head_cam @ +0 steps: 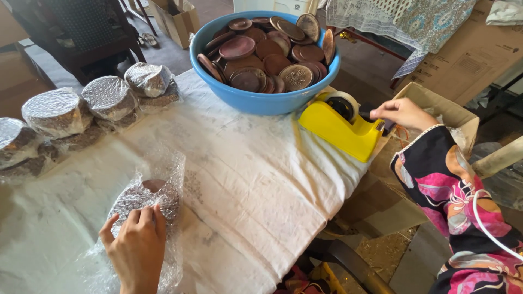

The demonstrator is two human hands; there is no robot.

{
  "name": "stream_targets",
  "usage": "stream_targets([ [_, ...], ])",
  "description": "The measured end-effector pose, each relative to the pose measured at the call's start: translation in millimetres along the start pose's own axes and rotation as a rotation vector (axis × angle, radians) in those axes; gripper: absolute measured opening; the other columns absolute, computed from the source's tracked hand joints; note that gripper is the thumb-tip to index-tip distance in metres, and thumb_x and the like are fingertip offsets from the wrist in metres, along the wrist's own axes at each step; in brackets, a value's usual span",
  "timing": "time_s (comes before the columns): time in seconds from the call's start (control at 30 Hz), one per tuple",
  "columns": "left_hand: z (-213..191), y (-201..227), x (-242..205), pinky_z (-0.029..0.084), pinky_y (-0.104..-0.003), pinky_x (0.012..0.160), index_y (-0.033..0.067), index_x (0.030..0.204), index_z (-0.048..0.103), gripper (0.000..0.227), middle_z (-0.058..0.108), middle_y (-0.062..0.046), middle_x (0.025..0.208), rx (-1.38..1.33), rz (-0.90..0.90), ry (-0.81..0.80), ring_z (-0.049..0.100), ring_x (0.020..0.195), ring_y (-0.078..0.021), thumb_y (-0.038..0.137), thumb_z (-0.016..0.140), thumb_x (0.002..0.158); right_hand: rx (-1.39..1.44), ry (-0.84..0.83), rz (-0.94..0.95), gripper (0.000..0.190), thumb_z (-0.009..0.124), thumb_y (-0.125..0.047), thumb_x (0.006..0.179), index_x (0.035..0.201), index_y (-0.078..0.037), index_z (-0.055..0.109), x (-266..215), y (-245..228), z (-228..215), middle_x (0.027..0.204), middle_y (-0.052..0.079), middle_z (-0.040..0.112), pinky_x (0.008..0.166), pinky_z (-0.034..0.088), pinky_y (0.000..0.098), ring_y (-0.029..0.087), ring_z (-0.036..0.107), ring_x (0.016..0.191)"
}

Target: Wrapping round clay discs in bubble wrap and securing them with tape.

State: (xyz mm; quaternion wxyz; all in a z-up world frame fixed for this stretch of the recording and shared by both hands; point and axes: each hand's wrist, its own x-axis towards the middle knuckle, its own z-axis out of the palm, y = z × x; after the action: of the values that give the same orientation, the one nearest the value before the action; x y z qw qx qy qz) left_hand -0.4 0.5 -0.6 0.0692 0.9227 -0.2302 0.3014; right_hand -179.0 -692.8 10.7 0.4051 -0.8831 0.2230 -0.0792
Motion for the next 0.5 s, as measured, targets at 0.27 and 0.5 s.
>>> stream_targets([
  [0.27,-0.8,0.4,0.3,0.044,-0.039,0.112,0.0121,0.083,0.072,0.031,0.071,0.000,0.081,0.001,0.002,0.003,0.066,0.068,-0.0204,0.029,0.061,0.107,0.099,0.013,0.032,0.028,0.072,-0.021,0.093,0.113,-0.002,0.076,-8.6,-23.8,-6.3,0.099,0.003,0.078,0.080,0.053,0.0247,0.009,0.070,0.091],
  [0.5,0.3,-1.7,-0.8,0.044,-0.039,0.111,0.0116,0.086,0.072,0.030,0.072,0.000,0.084,-0.010,0.008,0.015,0.065,0.068,-0.0199,0.029,0.061,0.108,0.152,0.093,0.006,0.046,0.076,-0.007,0.088,0.131,0.001,0.063,-35.2,-43.0,3.4,0.094,0.009,0.073,0.080,0.053,0.0263,0.012,0.068,0.087],
])
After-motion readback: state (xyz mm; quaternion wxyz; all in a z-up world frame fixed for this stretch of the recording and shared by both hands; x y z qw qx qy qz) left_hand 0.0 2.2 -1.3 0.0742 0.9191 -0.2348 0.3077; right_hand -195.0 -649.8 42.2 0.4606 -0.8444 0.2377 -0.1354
